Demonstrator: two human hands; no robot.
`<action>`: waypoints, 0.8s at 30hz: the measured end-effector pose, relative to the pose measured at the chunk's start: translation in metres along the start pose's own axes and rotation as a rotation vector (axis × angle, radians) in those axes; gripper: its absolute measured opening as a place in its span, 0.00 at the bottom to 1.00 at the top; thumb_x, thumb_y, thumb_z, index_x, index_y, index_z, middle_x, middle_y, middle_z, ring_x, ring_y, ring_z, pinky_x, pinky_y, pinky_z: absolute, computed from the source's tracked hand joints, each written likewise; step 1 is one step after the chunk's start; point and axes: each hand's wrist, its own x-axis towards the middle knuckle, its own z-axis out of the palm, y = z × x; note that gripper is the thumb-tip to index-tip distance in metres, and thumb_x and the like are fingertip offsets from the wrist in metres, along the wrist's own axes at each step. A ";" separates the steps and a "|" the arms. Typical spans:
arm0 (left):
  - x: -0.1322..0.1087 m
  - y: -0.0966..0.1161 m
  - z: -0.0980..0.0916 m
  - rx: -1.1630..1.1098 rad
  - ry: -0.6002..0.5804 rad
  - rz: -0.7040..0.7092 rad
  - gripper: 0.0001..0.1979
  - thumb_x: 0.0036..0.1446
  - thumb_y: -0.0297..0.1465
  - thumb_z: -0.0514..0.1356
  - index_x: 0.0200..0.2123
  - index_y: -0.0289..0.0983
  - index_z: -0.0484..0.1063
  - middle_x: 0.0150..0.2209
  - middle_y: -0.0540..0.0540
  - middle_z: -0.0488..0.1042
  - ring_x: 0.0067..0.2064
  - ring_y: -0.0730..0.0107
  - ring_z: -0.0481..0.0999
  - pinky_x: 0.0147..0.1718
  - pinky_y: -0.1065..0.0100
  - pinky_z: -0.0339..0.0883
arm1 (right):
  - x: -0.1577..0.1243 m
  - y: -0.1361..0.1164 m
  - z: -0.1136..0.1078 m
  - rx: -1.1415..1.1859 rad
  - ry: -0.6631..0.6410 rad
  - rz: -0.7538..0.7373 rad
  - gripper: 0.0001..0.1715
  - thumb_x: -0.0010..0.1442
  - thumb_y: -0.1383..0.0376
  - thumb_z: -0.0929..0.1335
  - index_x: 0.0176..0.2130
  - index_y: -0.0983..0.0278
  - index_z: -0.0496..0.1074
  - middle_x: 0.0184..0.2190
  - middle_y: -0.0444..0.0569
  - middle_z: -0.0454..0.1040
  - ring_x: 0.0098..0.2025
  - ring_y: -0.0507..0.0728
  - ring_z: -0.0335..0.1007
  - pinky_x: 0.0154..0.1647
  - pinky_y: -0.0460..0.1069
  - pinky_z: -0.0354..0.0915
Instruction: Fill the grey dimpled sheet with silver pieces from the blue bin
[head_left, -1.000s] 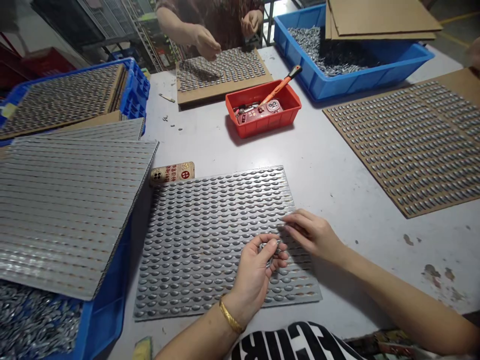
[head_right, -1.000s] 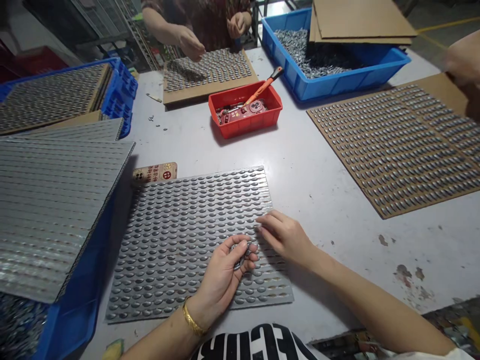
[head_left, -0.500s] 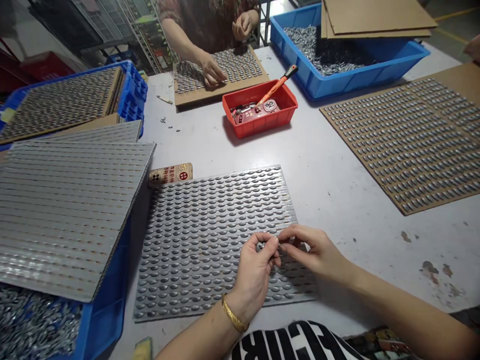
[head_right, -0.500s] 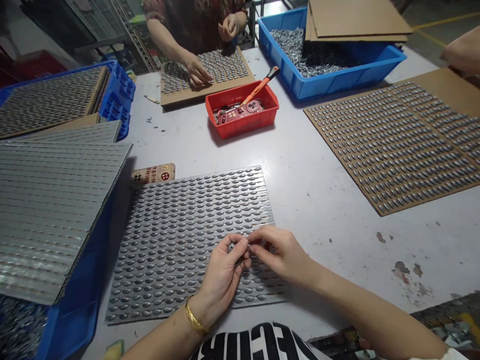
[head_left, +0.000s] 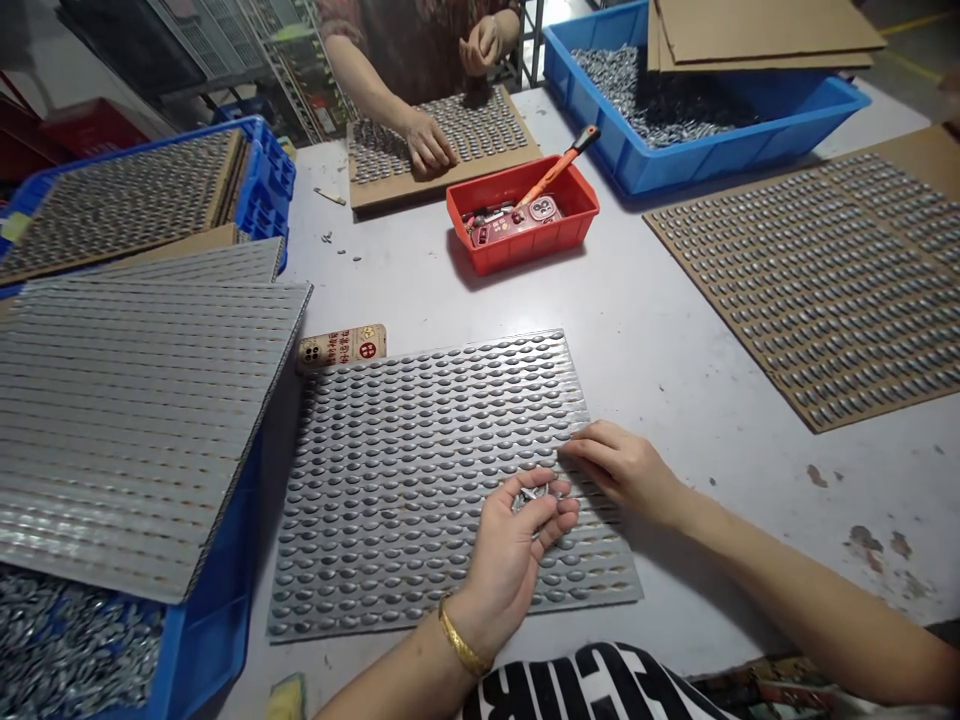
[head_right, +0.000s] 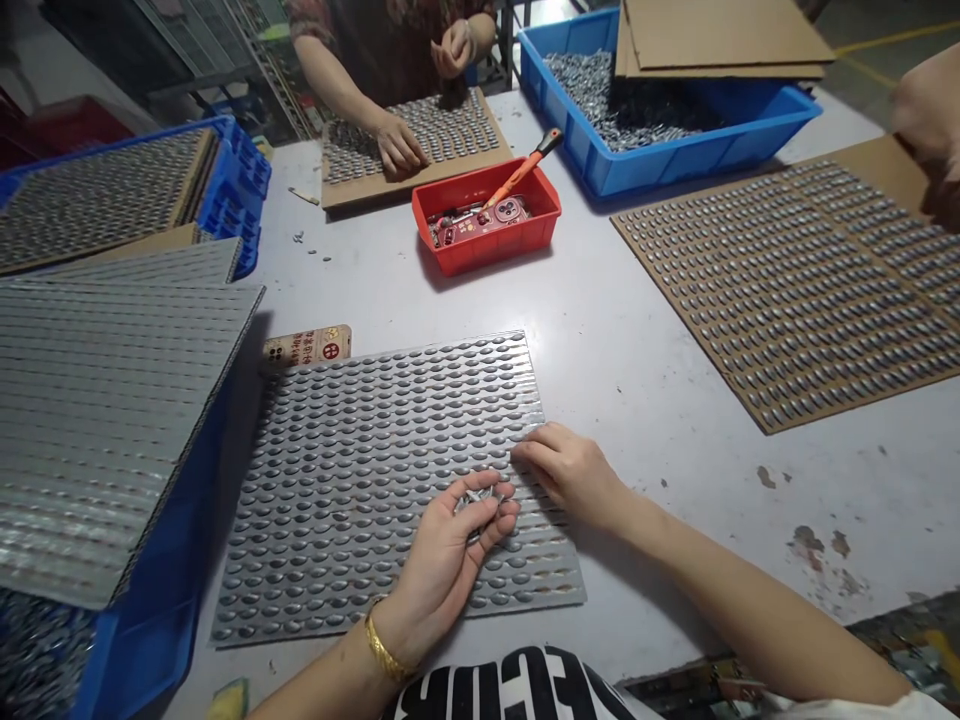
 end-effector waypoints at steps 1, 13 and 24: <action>0.000 0.000 0.000 0.003 -0.001 -0.001 0.14 0.50 0.25 0.65 0.42 0.33 0.71 0.41 0.39 0.77 0.36 0.70 0.78 0.42 0.67 0.72 | 0.000 0.000 0.000 -0.037 -0.005 -0.013 0.14 0.65 0.71 0.60 0.44 0.62 0.73 0.39 0.53 0.74 0.40 0.57 0.67 0.39 0.52 0.67; 0.002 -0.002 0.000 0.025 -0.025 0.010 0.13 0.54 0.32 0.65 0.41 0.34 0.68 0.34 0.42 0.77 0.34 0.70 0.77 0.38 0.67 0.72 | 0.000 -0.001 -0.003 -0.081 -0.035 -0.025 0.14 0.63 0.72 0.61 0.45 0.62 0.72 0.38 0.53 0.73 0.40 0.58 0.66 0.37 0.52 0.67; 0.005 -0.005 0.001 0.084 -0.039 0.078 0.11 0.48 0.29 0.68 0.34 0.33 0.72 0.24 0.51 0.69 0.26 0.79 0.66 0.27 0.75 0.65 | 0.003 -0.044 -0.022 0.400 -0.012 -0.070 0.11 0.65 0.72 0.62 0.44 0.63 0.70 0.37 0.51 0.72 0.39 0.54 0.69 0.37 0.48 0.69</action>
